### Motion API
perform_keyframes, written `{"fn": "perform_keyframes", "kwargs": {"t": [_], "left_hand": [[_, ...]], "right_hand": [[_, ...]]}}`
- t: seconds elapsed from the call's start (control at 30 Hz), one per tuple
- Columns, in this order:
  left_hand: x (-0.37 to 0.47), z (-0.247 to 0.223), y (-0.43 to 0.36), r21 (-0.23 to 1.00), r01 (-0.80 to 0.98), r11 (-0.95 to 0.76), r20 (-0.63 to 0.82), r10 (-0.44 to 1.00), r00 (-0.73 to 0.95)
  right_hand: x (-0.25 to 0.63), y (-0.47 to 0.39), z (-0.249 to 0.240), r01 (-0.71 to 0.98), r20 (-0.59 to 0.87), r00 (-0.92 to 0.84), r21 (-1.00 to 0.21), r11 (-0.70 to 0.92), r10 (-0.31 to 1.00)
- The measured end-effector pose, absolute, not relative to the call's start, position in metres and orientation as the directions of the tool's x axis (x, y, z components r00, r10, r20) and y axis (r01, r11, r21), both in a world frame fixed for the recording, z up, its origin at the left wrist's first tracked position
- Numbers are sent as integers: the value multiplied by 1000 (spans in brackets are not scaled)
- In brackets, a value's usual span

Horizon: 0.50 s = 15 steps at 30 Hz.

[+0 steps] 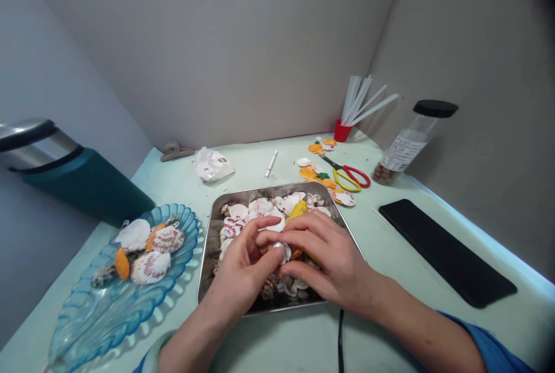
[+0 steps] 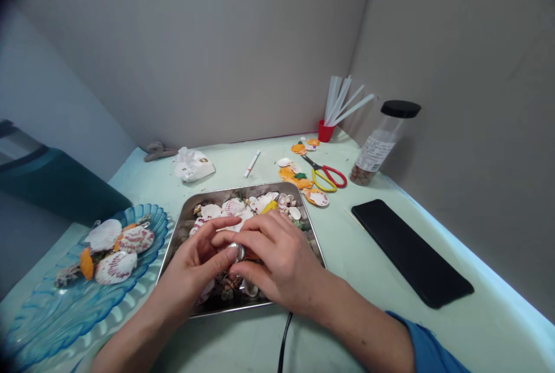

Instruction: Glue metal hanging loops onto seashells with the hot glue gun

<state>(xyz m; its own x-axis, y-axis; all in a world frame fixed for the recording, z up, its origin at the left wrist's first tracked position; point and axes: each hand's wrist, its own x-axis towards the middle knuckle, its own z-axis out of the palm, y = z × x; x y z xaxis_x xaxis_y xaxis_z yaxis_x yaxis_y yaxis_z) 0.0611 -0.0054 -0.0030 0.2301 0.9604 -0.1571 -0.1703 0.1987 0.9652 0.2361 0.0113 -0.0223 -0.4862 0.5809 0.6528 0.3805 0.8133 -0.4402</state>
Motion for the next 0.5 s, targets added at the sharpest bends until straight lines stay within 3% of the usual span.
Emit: {"fn": "perform_keyframes", "kwargs": {"t": [0.5], "left_hand": [[60,-1,-7,970,-123,210,-174,951,254]], "right_hand": [[235,12,-24,328,681,-507,-414,849,528]]}}
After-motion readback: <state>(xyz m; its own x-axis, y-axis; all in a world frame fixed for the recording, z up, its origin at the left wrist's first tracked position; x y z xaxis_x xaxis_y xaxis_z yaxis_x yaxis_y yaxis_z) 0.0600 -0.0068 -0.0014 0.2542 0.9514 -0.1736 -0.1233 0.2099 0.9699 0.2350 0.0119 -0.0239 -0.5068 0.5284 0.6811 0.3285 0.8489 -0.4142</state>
